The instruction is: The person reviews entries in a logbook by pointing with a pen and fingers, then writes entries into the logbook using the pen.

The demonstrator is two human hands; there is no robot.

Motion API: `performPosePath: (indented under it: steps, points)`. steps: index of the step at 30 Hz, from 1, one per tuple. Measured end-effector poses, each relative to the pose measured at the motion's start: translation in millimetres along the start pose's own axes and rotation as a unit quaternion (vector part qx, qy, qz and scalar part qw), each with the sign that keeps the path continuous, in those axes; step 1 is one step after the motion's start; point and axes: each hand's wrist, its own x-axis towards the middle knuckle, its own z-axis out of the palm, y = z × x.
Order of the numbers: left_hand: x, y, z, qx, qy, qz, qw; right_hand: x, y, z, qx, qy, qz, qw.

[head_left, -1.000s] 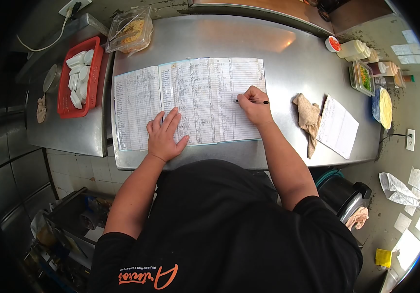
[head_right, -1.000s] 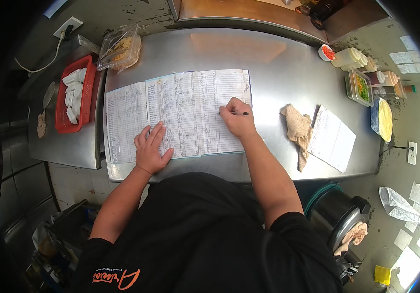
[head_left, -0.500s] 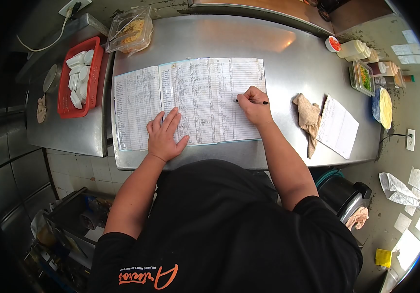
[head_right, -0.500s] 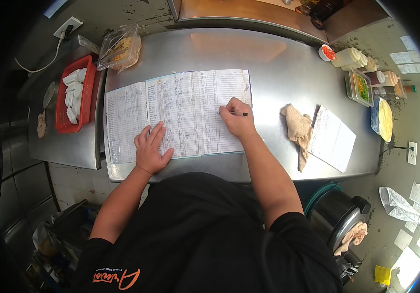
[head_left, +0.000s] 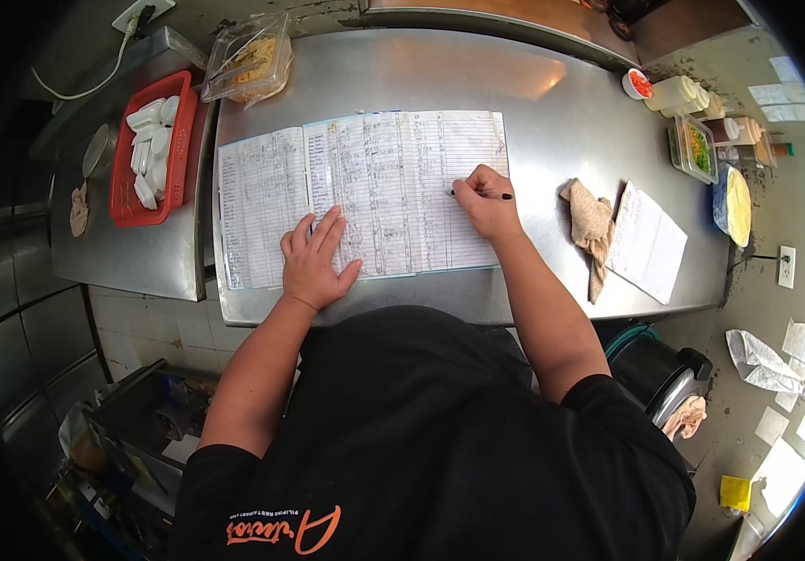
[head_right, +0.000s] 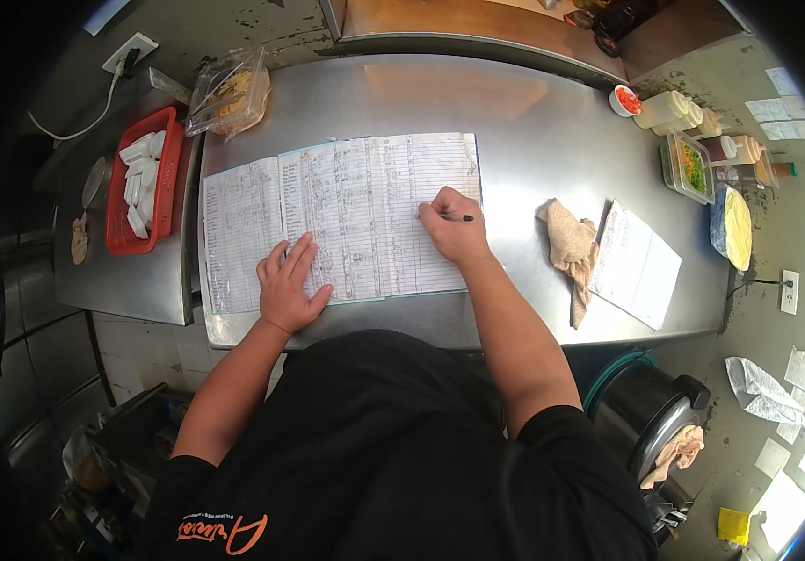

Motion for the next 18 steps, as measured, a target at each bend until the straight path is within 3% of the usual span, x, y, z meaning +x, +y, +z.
performPosePath:
  steps: [18]
  points:
    - [0.0, -0.3, 0.1, -0.001, -0.004, 0.0, 1.0, -1.0, -6.9, -1.8, -0.023, -0.002, 0.005, 1.0]
